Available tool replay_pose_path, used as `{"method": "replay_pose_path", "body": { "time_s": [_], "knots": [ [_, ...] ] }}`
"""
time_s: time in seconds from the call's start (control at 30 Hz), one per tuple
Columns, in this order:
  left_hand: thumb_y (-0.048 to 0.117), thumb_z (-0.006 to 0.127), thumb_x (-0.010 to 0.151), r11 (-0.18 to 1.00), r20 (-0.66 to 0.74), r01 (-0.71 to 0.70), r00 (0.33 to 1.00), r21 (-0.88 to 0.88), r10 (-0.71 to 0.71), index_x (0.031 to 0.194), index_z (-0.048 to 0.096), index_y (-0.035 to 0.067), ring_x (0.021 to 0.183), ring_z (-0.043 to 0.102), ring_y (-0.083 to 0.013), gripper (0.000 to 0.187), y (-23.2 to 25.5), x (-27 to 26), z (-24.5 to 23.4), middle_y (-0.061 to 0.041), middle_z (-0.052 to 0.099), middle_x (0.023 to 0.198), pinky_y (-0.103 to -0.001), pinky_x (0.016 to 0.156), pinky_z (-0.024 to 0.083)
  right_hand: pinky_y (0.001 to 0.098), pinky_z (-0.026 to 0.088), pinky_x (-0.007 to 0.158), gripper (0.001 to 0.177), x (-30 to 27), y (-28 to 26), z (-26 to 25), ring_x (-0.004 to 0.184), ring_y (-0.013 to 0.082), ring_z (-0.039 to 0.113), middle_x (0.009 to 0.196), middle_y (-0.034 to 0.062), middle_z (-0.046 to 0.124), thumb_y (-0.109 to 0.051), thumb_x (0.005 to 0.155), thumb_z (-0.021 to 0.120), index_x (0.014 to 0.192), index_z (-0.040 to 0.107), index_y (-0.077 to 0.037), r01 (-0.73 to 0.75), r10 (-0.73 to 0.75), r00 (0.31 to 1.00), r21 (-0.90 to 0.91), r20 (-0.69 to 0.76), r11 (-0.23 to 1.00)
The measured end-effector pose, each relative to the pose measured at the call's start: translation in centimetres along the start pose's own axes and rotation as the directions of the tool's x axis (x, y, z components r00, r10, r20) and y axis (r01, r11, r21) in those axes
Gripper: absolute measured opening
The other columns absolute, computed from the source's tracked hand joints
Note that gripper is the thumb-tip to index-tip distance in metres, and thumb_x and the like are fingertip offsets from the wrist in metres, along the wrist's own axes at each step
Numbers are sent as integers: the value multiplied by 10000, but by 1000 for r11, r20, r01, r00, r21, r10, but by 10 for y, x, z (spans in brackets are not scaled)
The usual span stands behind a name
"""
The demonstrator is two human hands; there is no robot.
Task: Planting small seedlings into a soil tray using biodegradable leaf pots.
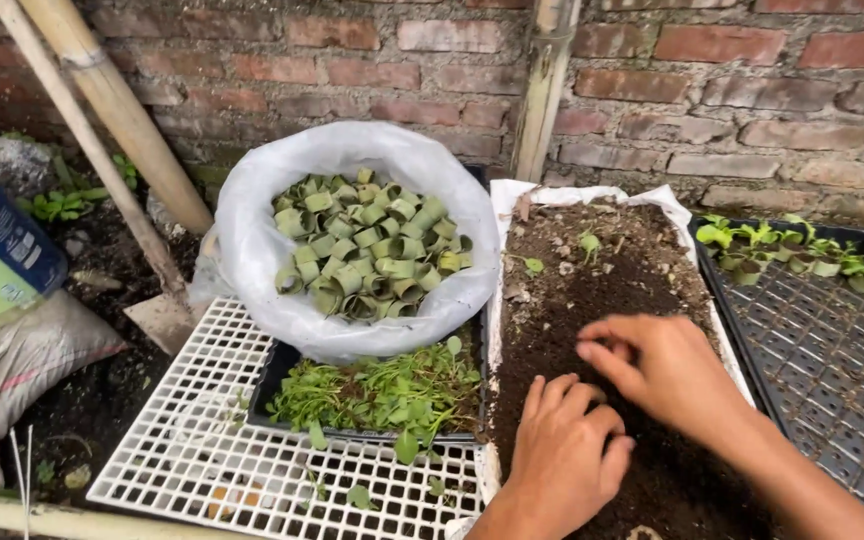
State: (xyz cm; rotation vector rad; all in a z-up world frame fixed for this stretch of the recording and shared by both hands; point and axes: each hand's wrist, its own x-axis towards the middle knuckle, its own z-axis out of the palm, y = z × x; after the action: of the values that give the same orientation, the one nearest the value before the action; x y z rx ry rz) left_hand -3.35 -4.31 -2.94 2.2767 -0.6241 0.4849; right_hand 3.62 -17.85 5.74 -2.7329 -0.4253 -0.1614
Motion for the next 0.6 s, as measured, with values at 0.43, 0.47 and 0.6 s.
{"method": "replay_pose_path", "body": {
  "time_s": [0.43, 0.47, 0.6],
  "knots": [
    [101, 648, 749, 995, -121, -94, 989, -31, 89, 1212, 613, -98, 1298, 400, -504, 505, -9, 7, -1, -325, 505, 1242, -655, 1192, 240, 522, 516, 837, 401, 192, -88, 64, 966, 358, 587, 1017, 119, 657, 67, 953, 584, 1162, 793, -204, 284, -283, 958, -285, 47, 915],
    [103, 668, 747, 996, -111, -88, 990, -16, 86, 1174, 644, -106, 1299, 400, -508, 476, -13, 8, 0, -323, 512, 1235, -649, 1203, 236, 471, 523, 800, 250, 195, -87, 69, 879, 292, 561, 920, 48, 641, -219, 915, 656, 1115, 806, -228, 282, -296, 955, -351, 15, 893],
    [135, 692, 774, 995, -137, -94, 986, 39, 98, 989, 702, -38, 1230, 477, -479, 277, -15, 6, 0, -252, 562, 1104, -637, 1203, 294, 390, 606, 764, 174, 193, -69, 73, 884, 263, 655, 982, 87, 748, -90, 943, 663, 1041, 802, -130, 349, -412, 890, -290, -197, 891]
  ]
}}
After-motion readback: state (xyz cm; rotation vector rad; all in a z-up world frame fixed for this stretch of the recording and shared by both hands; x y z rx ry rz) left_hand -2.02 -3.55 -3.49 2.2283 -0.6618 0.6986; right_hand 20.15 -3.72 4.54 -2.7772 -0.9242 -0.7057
